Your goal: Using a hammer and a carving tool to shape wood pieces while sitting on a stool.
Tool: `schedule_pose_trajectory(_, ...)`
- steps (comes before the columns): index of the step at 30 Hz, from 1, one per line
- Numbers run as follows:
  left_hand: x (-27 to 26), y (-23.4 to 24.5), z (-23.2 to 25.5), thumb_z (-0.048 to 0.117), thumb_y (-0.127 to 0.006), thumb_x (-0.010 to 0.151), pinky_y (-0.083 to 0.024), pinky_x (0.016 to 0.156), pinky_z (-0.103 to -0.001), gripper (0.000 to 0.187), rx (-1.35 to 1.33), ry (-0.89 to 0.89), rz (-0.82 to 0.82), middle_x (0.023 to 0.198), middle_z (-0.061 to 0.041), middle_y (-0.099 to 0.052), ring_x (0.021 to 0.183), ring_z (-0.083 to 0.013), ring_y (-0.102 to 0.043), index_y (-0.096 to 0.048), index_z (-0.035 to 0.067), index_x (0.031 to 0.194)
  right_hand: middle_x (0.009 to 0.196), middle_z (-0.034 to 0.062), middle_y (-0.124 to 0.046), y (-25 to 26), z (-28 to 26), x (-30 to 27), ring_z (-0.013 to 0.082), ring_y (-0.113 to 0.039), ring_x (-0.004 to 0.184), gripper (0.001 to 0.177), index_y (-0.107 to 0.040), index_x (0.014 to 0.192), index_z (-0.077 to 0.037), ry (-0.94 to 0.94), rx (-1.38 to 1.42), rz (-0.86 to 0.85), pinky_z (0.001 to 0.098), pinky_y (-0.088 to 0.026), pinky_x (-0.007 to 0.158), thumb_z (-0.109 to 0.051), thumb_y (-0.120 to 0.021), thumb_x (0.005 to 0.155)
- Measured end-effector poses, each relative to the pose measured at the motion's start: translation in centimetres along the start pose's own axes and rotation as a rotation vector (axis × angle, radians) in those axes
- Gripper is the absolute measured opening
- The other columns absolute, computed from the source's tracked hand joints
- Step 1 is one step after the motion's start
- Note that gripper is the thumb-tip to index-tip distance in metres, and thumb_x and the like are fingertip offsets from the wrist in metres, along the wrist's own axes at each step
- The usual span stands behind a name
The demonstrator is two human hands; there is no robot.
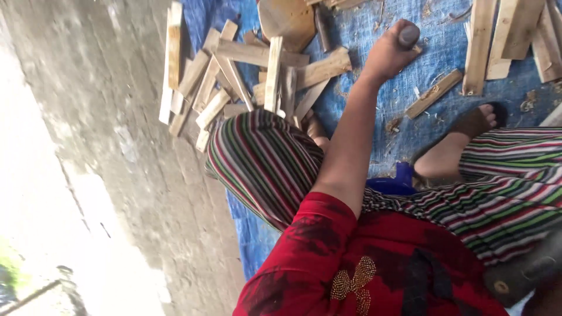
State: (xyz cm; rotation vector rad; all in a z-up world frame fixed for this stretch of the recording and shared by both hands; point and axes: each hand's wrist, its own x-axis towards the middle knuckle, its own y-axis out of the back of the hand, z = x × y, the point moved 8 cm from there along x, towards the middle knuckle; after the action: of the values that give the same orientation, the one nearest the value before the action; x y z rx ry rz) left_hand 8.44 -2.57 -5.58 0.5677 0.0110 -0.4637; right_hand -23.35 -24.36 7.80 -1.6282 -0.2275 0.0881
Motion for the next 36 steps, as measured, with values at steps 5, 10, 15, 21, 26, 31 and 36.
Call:
schedule_pose_trajectory(5, -1.1, -1.3, 0.7, 0.033, -0.075, 0.079, -0.058, 0.064, -0.044, 0.048, 0.01, 0.052, 0.015, 0.11, -0.009, -0.078, 0.089, -0.032, -0.077, -0.056, 0.027, 0.123, 0.076, 0.017, -0.061, -3.4, -0.5, 2.5, 0.0281, -0.054, 0.055, 0.038, -0.034, 0.146, 0.006, -0.175, -0.235, -0.019, 0.0396, -0.043, 0.04, -0.017, -0.048, 0.118)
schedule_pose_trajectory(10, -0.4, -2.5, 0.4, 0.031, -0.073, 0.081, -0.053, 0.062, -0.045, 0.033, -0.052, 0.012, -0.036, 0.102, 0.0, -0.079, 0.085, -0.027, -0.074, -0.063, 0.034, 0.112, 0.058, -0.0079, -0.022, -7.5, 3.6, 5.9, 0.0053, -0.02, 0.039, 0.034, -0.047, 0.137, -0.009, -0.111, -1.323, 0.629, 0.0217, -0.017, 0.033, -0.033, -0.04, 0.113)
schedule_pose_trajectory(15, -0.9, -1.0, 3.3, 0.018, -0.073, 0.076, -0.055, 0.061, -0.037, 0.029, -0.029, 0.109, -0.133, 0.088, 0.003, -0.077, 0.077, -0.0186, -0.072, -0.063, 0.029, 0.101, 0.059, 0.0051, -0.022, -16.7, 8.1, 13.8, 0.0168, -0.025, 0.045, 0.038, -0.041, 0.128, 0.016, 0.051, -1.538, 0.659, 0.03, -0.021, 0.04, -0.019, -0.03, 0.118)
schedule_pose_trajectory(21, -0.6, -2.1, 0.5, 0.021, -0.077, 0.074, -0.056, 0.06, -0.04, 0.039, -0.035, 0.04, -0.102, 0.092, 0.003, -0.081, 0.081, -0.0211, -0.076, -0.065, 0.035, 0.108, 0.064, 0.0111, -0.041, -10.3, 9.8, 17.4, 0.0215, -0.041, 0.05, 0.048, -0.051, 0.129, 0.012, 0.113, -1.774, 0.582, 0.0338, -0.034, 0.05, -0.03, -0.029, 0.119)
schedule_pose_trajectory(26, -0.8, -1.2, 1.5, 0.016, -0.074, 0.069, -0.044, 0.053, -0.039, 0.031, -0.047, -0.046, -0.051, 0.079, 0.005, -0.074, 0.068, -0.0204, -0.067, -0.058, 0.032, 0.09, 0.064, 0.0101, -0.042, -5.2, 10.6, 18.8, 0.022, -0.043, 0.047, 0.038, -0.055, 0.122, 0.004, -0.223, -1.744, 0.66, 0.0361, -0.036, 0.046, -0.026, -0.031, 0.12)
schedule_pose_trajectory(31, -0.7, -2.2, 0.3, 0.024, -0.081, 0.074, -0.055, 0.058, -0.041, 0.044, -0.016, -0.055, -0.055, 0.093, 0.0, -0.079, 0.079, -0.0245, -0.076, -0.059, 0.031, 0.112, 0.064, 0.0054, -0.032, -6.0, 9.2, 19.6, 0.0163, -0.035, 0.047, 0.048, -0.05, 0.125, 0.002, 0.001, -1.559, 0.729, 0.0301, -0.031, 0.043, -0.039, -0.025, 0.12)
schedule_pose_trajectory(36, -2.7, 2.8, 5.5, 0.042, -0.067, 0.075, -0.06, 0.055, -0.037, 0.033, 0.001, 0.056, 0.003, 0.097, 0.001, -0.077, 0.074, -0.0205, -0.075, -0.06, 0.028, 0.104, 0.066, -0.0058, -0.042, 1.1, 7.9, 20.0, 0.0098, -0.041, 0.051, 0.05, -0.055, 0.114, -0.014, -0.335, -1.539, 1.077, 0.0272, -0.037, 0.047, -0.057, -0.028, 0.115)
